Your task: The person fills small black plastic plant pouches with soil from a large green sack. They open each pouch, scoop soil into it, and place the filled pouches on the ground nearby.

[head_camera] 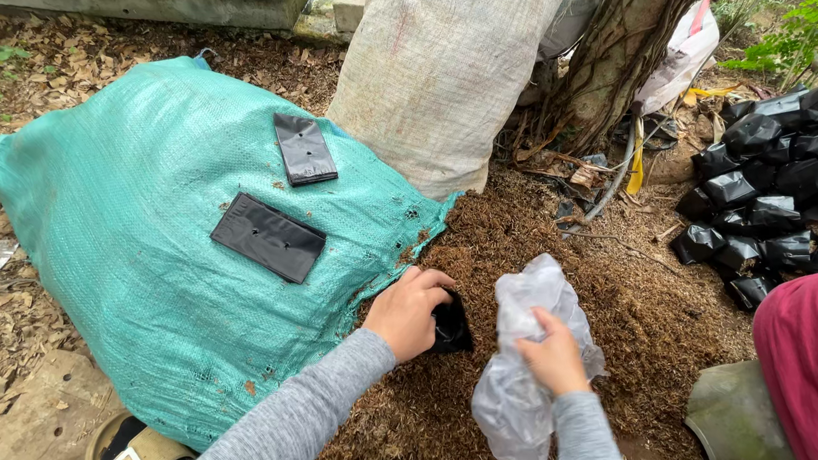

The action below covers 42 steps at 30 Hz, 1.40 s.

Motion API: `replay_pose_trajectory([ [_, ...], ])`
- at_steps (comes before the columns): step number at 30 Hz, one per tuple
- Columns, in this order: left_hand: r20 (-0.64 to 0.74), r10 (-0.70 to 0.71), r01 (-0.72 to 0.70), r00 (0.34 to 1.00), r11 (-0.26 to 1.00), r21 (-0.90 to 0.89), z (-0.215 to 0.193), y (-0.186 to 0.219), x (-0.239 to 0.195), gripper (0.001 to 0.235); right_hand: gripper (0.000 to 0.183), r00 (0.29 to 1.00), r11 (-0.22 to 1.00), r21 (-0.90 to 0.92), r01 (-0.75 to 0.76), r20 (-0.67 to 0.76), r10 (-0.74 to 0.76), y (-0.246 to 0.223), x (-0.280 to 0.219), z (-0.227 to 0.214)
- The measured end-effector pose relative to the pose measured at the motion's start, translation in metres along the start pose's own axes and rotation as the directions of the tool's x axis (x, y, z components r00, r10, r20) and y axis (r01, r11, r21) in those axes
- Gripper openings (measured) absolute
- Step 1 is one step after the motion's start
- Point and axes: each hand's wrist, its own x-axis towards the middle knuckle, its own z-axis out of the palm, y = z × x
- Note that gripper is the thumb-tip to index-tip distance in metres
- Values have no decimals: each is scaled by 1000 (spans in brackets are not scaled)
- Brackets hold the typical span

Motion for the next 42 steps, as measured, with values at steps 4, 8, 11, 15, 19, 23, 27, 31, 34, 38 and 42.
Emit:
replay_pose_trajectory([
  [4, 62, -252, 256, 966, 964, -75, 3, 12, 2, 37, 70, 987, 919, 391, -43, 160, -22, -14, 2, -37],
  [8, 96, -412, 422, 906, 893, -156, 1, 23, 13, 40, 72, 951, 884, 463, -69, 298, -82, -67, -1, -64],
  [11, 104, -462, 473, 881, 866, -162, -1, 30, 20, 45, 69, 941, 985, 166, -50, 338, -9, -119, -4, -80],
  [15, 156, -513, 531, 844, 840, -112, 2, 36, 19, 72, 64, 921, 985, -116, 131, 382, -77, -162, -4, -79],
  [19, 159, -522, 544, 838, 821, -172, 17, 30, 19, 51, 62, 884, 992, 72, 100, 451, -122, -157, -9, -88],
  [23, -39, -464, 433, 885, 850, -301, 33, 25, 11, 36, 57, 836, 944, 322, -72, 536, -119, -141, 3, -81],
  [27, 16, -487, 467, 873, 826, -315, 21, 30, 15, 43, 47, 789, 916, 384, -113, 595, -152, -138, 24, -71],
  [31, 142, -539, 557, 830, 785, -271, 1, 44, 21, 60, 44, 753, 893, 427, -142, 632, -183, -146, 38, -70],
  [34, 103, -498, 508, 861, 835, -213, -3, 48, 24, 67, 42, 757, 900, 417, -126, 627, -184, -151, 43, -71],
  [38, 42, -472, 461, 881, 834, -304, 5, 46, 23, 58, 44, 741, 895, 427, -126, 641, -202, -153, 43, -68],
  [42, 81, -480, 480, 874, 822, -308, 11, 43, 23, 52, 43, 710, 898, 418, -136, 674, -206, -147, 45, -65],
])
